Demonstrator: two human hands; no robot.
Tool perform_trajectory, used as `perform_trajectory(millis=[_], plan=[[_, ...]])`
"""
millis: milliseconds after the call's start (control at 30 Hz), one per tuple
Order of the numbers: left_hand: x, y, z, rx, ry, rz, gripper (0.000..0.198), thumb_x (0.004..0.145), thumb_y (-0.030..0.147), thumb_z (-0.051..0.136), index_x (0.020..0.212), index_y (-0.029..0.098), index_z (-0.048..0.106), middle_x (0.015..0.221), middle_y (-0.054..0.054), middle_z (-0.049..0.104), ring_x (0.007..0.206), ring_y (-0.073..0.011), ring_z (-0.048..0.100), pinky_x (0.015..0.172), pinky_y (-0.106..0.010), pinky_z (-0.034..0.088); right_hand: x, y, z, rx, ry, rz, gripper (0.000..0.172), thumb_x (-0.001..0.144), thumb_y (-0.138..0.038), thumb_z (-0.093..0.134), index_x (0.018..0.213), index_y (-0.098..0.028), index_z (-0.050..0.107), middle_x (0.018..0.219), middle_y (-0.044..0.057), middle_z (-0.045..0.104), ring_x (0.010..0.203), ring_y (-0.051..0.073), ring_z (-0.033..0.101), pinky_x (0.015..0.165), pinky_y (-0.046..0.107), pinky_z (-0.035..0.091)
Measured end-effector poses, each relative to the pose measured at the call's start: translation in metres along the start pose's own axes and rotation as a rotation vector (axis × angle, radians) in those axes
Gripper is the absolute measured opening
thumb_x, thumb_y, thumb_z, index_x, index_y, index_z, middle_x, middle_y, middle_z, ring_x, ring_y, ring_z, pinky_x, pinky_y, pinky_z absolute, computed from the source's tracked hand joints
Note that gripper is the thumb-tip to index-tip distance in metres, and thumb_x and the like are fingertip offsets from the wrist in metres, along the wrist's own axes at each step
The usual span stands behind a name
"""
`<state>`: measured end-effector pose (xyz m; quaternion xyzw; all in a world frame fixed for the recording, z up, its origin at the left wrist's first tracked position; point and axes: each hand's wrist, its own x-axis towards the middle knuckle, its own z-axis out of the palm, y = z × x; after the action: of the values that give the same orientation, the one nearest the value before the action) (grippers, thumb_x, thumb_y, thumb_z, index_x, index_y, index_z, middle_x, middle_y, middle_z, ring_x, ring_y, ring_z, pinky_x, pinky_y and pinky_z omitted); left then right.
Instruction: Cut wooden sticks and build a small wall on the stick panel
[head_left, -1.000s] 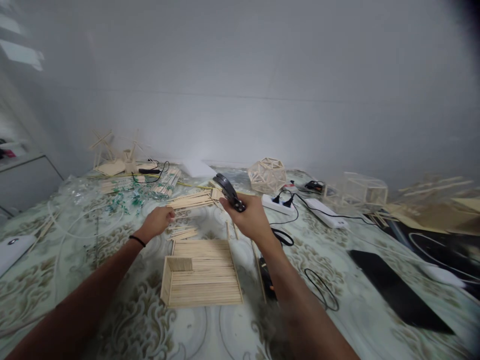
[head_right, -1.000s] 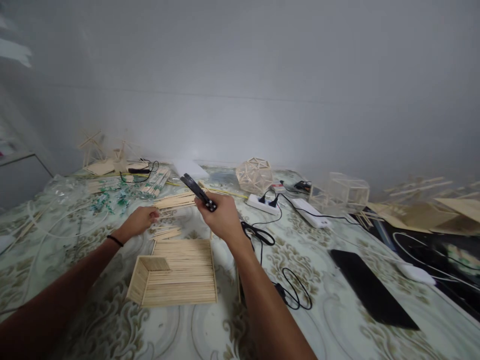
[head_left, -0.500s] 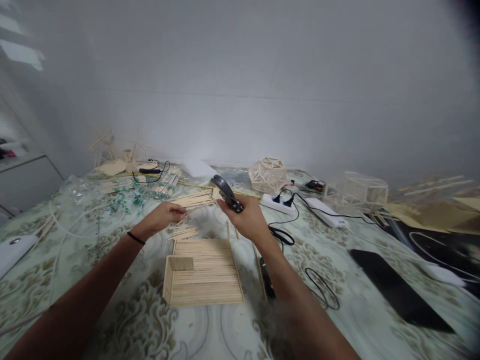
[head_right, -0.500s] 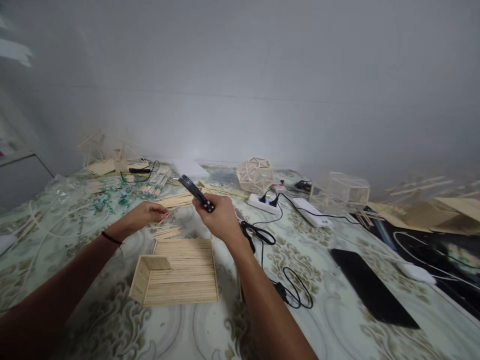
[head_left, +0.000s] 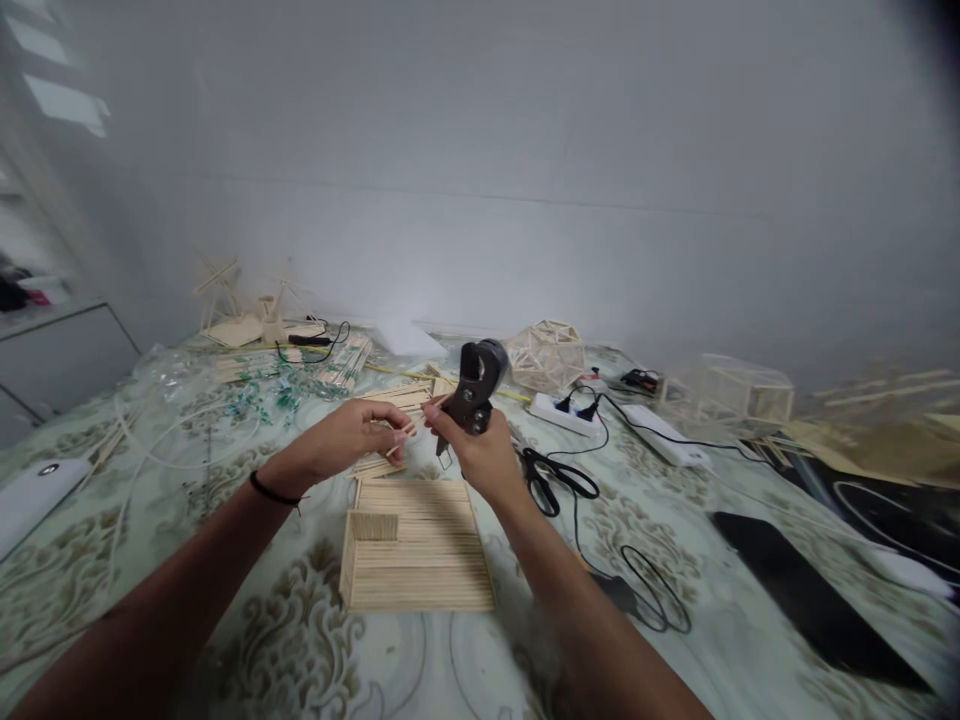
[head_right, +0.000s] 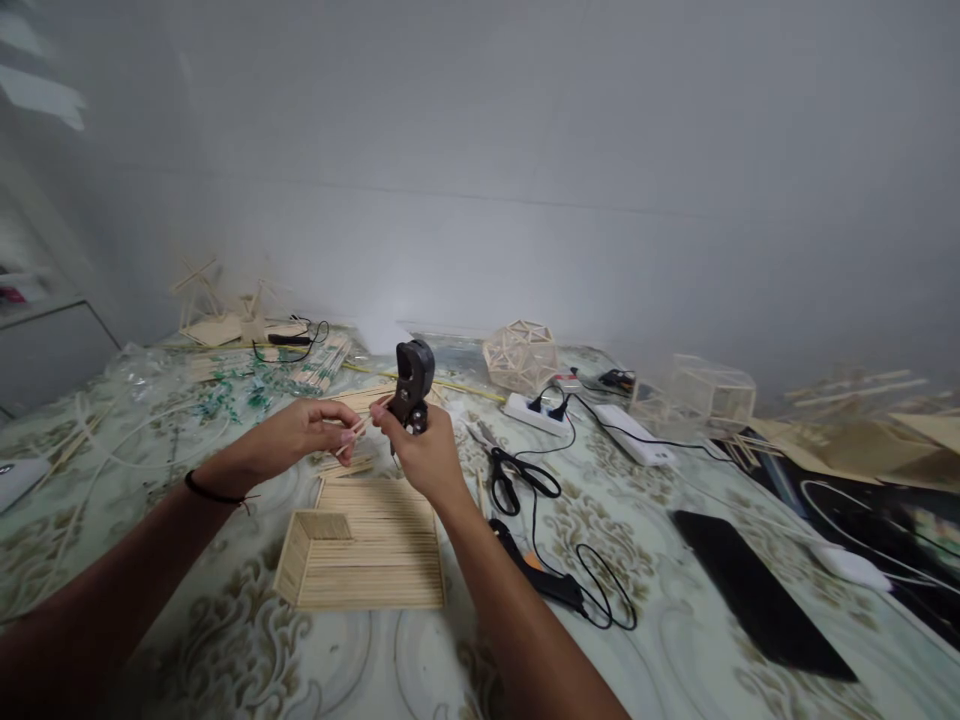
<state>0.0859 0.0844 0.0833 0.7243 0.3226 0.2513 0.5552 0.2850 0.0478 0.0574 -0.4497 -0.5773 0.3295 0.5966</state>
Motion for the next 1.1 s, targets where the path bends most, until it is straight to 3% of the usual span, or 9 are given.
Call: perform_trajectory(millis=[167, 267, 400, 533, 800, 967, 1100], plan=[[-0.001, -0.001, -0.008, 0.116, -0.035, -0.048, 0.017, 0.085, 0.03, 0.064, 0.094, 0.016, 0.063, 0.074, -0.003, 0.073, 0.075, -0.0193, 0.072, 0.076, -0.031, 0.053, 0.008, -0.008, -0.017, 0.07, 0.184, -0.101, 0.026, 0.082, -0.044, 0.072, 0.08, -0.019, 0.065, 0.069, 0.0, 0.063, 0.066, 0.015, 0.059, 0.068, 0.029, 0.05], [-0.001, -0.004, -0.009, 0.021, -0.04, -0.013, 0.02, 0.088, 0.033, 0.066, 0.095, 0.015, 0.059, 0.083, -0.006, 0.074, 0.077, -0.0197, 0.074, 0.08, -0.034, 0.055, 0.013, -0.011, -0.031, 0.166, 0.282, -0.151, 0.024, 0.083, -0.041, 0.073, 0.08, -0.02, 0.063, 0.068, -0.002, 0.062, 0.065, 0.014, 0.059, 0.068, 0.028, 0.05], [-0.002, -0.003, 0.0, -0.181, -0.093, 0.008, 0.027, 0.09, 0.038, 0.069, 0.096, 0.016, 0.054, 0.11, -0.014, 0.073, 0.083, -0.0219, 0.077, 0.083, -0.041, 0.061, 0.013, -0.014, -0.036, 0.164, 0.133, -0.112, 0.023, 0.083, -0.04, 0.074, 0.079, -0.02, 0.064, 0.068, -0.002, 0.064, 0.064, 0.014, 0.06, 0.066, 0.028, 0.05], [-0.004, 0.001, 0.01, -0.205, -0.149, -0.018, 0.029, 0.093, 0.041, 0.068, 0.096, 0.018, 0.052, 0.104, -0.013, 0.076, 0.09, -0.0244, 0.077, 0.082, -0.041, 0.062, 0.008, -0.016, -0.027, 0.027, 0.016, -0.033, 0.027, 0.082, -0.043, 0.075, 0.077, -0.018, 0.066, 0.068, 0.001, 0.067, 0.063, 0.015, 0.061, 0.063, 0.028, 0.049], [-0.003, -0.001, 0.011, -0.18, -0.182, -0.018, 0.029, 0.095, 0.042, 0.065, 0.106, 0.016, 0.066, 0.112, -0.014, 0.076, 0.088, -0.023, 0.078, 0.079, -0.036, 0.064, 0.004, -0.017, -0.024, -0.022, -0.009, -0.04, 0.028, 0.083, -0.045, 0.075, 0.083, -0.018, 0.069, 0.072, 0.001, 0.068, 0.067, 0.016, 0.063, 0.065, 0.028, 0.049], [-0.003, 0.0, 0.013, -0.215, -0.14, 0.013, 0.028, 0.092, 0.04, 0.07, 0.104, 0.014, 0.069, 0.105, -0.012, 0.078, 0.086, -0.022, 0.079, 0.081, -0.035, 0.064, 0.003, -0.021, -0.022, 0.029, 0.031, -0.029, 0.027, 0.081, -0.045, 0.076, 0.084, -0.018, 0.071, 0.072, 0.001, 0.068, 0.066, 0.015, 0.062, 0.064, 0.028, 0.049], [-0.003, 0.004, 0.014, -0.189, -0.092, 0.042, 0.03, 0.09, 0.04, 0.071, 0.102, 0.013, 0.072, 0.104, -0.013, 0.078, 0.088, -0.022, 0.078, 0.083, -0.036, 0.064, 0.002, -0.026, -0.02, 0.04, -0.059, 0.015, 0.029, 0.081, -0.046, 0.076, 0.086, -0.017, 0.072, 0.071, 0.001, 0.066, 0.065, 0.015, 0.06, 0.062, 0.028, 0.048]])
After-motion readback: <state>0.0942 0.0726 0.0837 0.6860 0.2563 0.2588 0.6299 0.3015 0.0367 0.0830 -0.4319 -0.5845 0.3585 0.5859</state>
